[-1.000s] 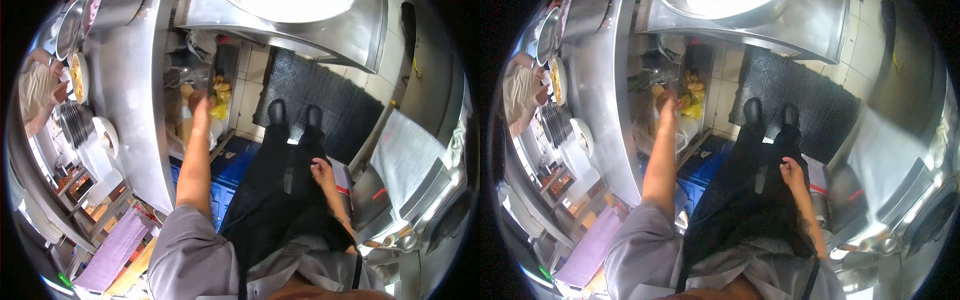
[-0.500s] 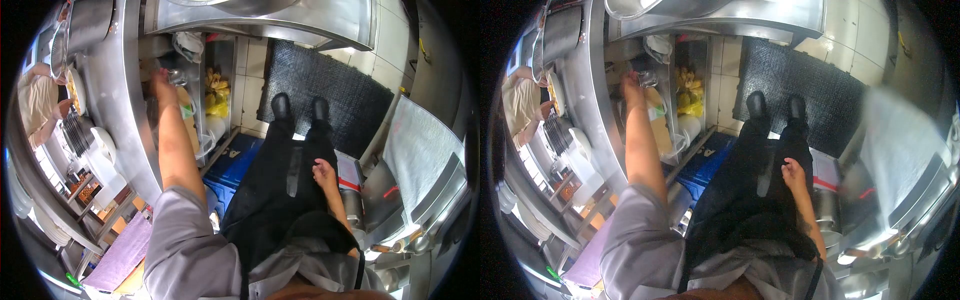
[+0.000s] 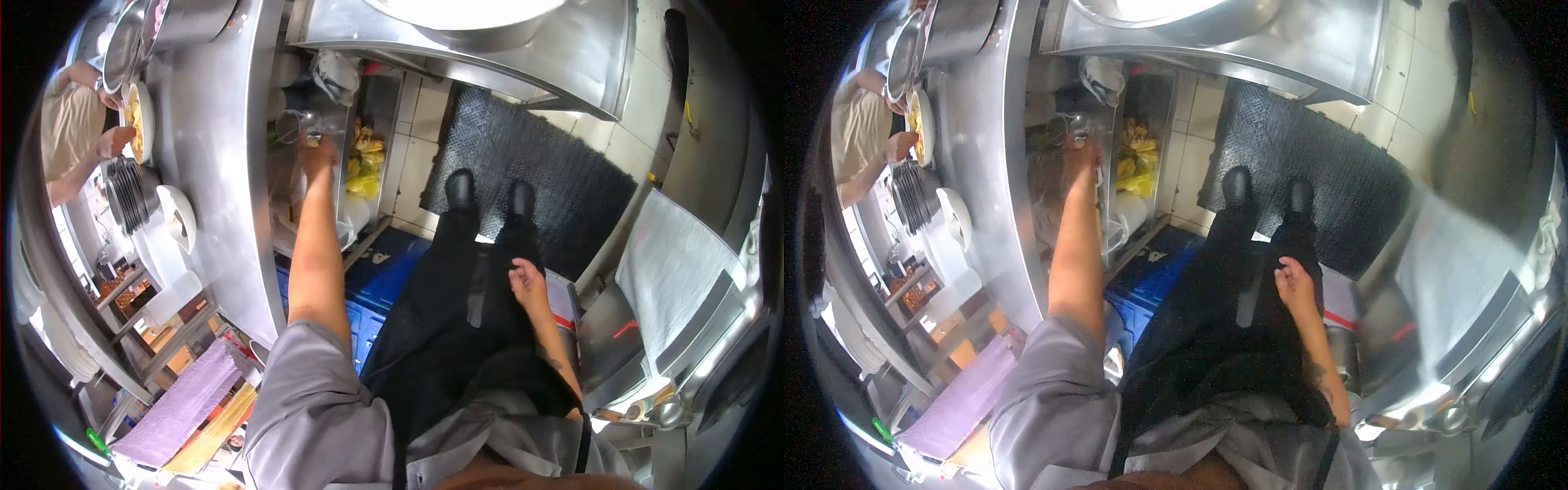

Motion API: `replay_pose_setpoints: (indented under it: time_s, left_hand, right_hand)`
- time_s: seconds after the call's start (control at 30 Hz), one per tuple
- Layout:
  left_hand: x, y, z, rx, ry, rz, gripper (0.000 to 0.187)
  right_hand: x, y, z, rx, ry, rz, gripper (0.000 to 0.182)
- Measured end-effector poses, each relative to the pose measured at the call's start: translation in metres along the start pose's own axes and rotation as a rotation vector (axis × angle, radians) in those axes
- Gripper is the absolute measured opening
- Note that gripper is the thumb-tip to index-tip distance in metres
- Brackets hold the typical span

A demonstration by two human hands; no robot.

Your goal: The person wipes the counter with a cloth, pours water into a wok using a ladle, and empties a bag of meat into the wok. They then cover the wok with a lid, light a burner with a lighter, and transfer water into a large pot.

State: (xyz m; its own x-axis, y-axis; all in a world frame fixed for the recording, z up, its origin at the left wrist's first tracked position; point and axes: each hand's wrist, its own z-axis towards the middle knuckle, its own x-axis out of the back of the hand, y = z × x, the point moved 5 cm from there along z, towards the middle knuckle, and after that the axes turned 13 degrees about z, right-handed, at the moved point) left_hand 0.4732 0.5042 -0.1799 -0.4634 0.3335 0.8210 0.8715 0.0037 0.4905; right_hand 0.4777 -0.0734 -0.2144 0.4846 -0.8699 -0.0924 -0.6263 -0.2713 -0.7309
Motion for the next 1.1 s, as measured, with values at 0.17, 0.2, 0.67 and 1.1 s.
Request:
replay_pose_setpoints:
  time_s: [0.17, 0.2, 0.67, 1.1]
  left_hand:
    - [0.000, 0.006, 0.009, -0.591, 0.432, 0.457, 0.022]
    - [0.003, 0.004, 0.005, -0.498, 0.425, 0.407, 0.028]
    - [-0.036, -0.039, 0.007, -0.001, 0.056, -0.859, 0.013]
    - [-0.001, -0.031, -0.124, -0.174, -0.029, -0.375, 0.022]
  right_hand:
    - [-0.033, -0.092, 0.052, 0.232, -0.092, -0.264, 0.026]
    - [-0.042, -0.104, 0.065, 0.287, -0.115, -0.282, 0.026]
    - [-0.205, -0.235, 0.148, 0.667, -0.425, -0.352, 0.026]
    - [-0.439, -0.358, 0.253, 1.347, -0.540, -0.755, 0.031]
